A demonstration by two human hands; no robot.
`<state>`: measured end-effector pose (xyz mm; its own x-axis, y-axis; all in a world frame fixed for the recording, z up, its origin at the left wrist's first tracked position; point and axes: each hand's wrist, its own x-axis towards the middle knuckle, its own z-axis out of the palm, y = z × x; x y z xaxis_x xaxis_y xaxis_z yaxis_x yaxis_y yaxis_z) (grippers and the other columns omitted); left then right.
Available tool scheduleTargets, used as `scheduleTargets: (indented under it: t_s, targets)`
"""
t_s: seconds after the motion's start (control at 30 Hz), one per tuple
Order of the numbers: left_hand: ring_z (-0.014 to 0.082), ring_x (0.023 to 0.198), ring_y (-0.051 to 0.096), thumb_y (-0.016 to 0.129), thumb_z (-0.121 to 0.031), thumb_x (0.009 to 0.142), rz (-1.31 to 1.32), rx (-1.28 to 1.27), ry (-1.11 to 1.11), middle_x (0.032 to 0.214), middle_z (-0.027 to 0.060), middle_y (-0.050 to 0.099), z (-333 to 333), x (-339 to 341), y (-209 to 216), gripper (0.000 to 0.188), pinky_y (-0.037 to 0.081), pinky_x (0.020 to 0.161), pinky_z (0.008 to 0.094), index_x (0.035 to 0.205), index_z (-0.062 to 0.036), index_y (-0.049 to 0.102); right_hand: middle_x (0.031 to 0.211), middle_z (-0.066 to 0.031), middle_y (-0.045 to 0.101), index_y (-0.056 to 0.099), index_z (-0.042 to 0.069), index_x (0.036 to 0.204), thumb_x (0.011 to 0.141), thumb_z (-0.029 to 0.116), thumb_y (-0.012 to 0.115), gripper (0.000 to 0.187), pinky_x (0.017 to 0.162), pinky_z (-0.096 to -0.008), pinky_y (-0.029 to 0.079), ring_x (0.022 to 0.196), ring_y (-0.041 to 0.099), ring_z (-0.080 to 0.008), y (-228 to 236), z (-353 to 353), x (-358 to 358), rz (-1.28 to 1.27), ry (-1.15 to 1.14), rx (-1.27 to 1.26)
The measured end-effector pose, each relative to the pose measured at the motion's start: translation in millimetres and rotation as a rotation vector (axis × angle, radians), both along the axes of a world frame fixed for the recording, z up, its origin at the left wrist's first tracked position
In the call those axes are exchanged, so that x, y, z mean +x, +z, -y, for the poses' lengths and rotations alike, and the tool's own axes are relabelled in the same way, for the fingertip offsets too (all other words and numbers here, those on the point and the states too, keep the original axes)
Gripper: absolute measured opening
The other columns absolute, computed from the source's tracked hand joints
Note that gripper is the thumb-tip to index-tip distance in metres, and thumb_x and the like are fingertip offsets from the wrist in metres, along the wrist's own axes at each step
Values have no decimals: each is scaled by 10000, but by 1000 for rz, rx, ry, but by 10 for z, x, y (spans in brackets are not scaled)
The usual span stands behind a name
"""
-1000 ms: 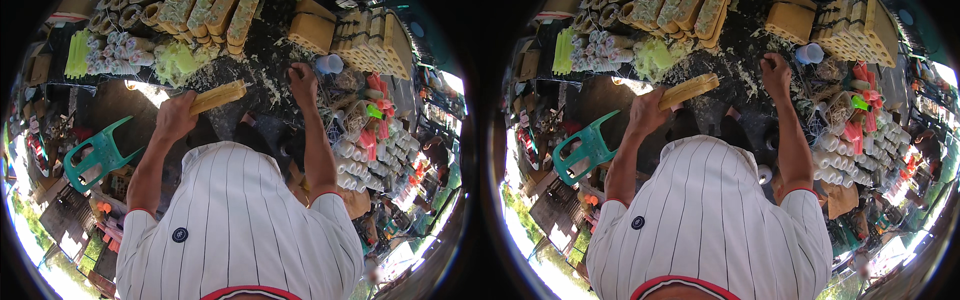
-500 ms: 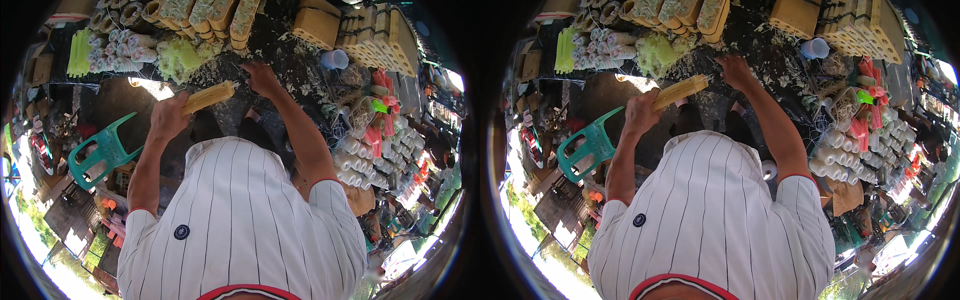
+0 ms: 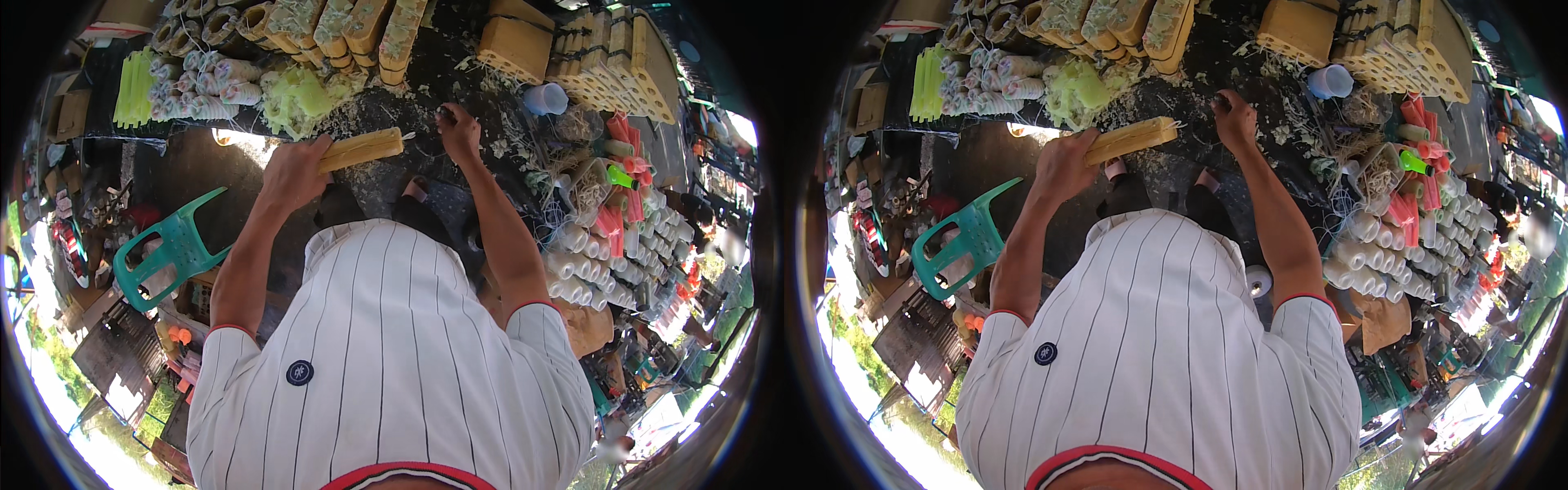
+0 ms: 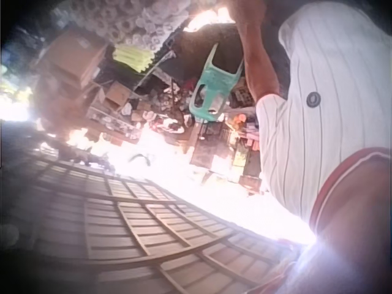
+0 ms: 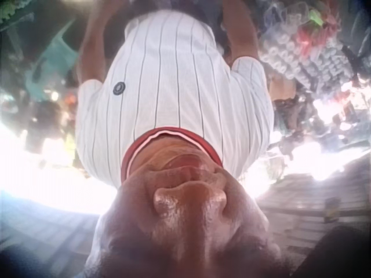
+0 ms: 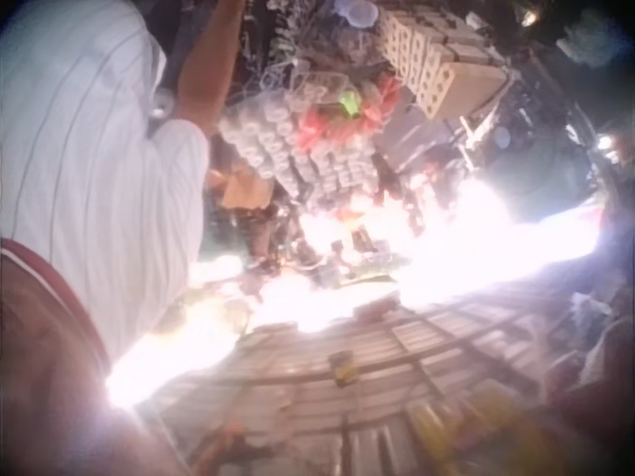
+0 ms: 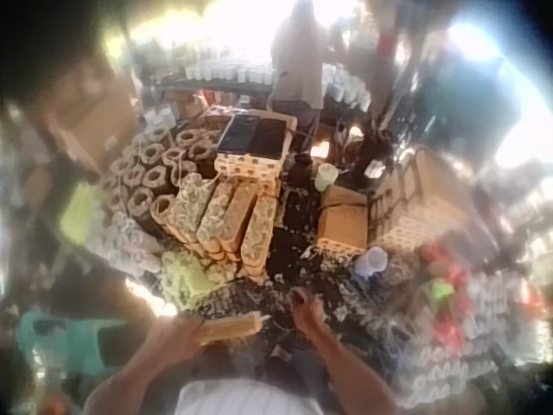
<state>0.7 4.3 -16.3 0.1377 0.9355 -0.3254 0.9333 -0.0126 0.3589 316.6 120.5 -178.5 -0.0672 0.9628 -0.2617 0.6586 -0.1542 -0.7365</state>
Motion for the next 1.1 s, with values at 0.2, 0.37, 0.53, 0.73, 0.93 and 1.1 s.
scheduleTargets:
  t_s: [0.2,0.37,0.53,0.73,0.93,1.1]
  targets:
    - [400,867,728,757,-88,772,-11,-7,-105,893,178,732,-361,359,-19,444,575,774,514,1201,-112,644,905,-147,761,675,-23,1191,937,228,786,374,800,-420,560,855,757,-240,-51,121,90,-167,-246,-100]
    - [385,902,743,732,-61,779,-44,-78,-218,924,160,746,-668,708,-178,468,593,788,491,1233,-140,651,891,-82,693,660,-25,1163,982,190,768,301,543,-319,491,666,638,-151,-178,155,207,-143,-260,-26]
    - [401,878,747,758,-50,773,-85,-17,-301,906,174,745,-710,841,-427,459,598,760,500,1213,-62,624,900,-73,699,677,-6,1131,969,195,776,277,611,-335,493,704,618,-138,-24,200,305,-367,-211,-92]
    - [400,907,747,803,-51,745,-38,19,-345,958,190,747,-628,855,-445,562,589,791,504,1265,-30,590,836,-35,682,698,12,1093,958,145,766,202,623,-320,483,695,588,-102,397,231,534,-457,-207,-7]
    - [399,972,741,787,-41,778,-2,-82,-299,980,174,753,-670,911,-403,580,583,822,496,1320,-45,579,815,-22,686,691,15,1066,976,109,748,143,653,-293,485,725,595,-83,1017,360,343,-208,-131,44]
    - [403,1000,732,802,-56,759,56,10,-304,991,166,749,-610,856,-479,544,578,830,511,1256,-54,581,836,-93,706,675,36,1017,921,41,741,117,676,-357,518,724,662,-217,1430,498,-153,-63,97,234]
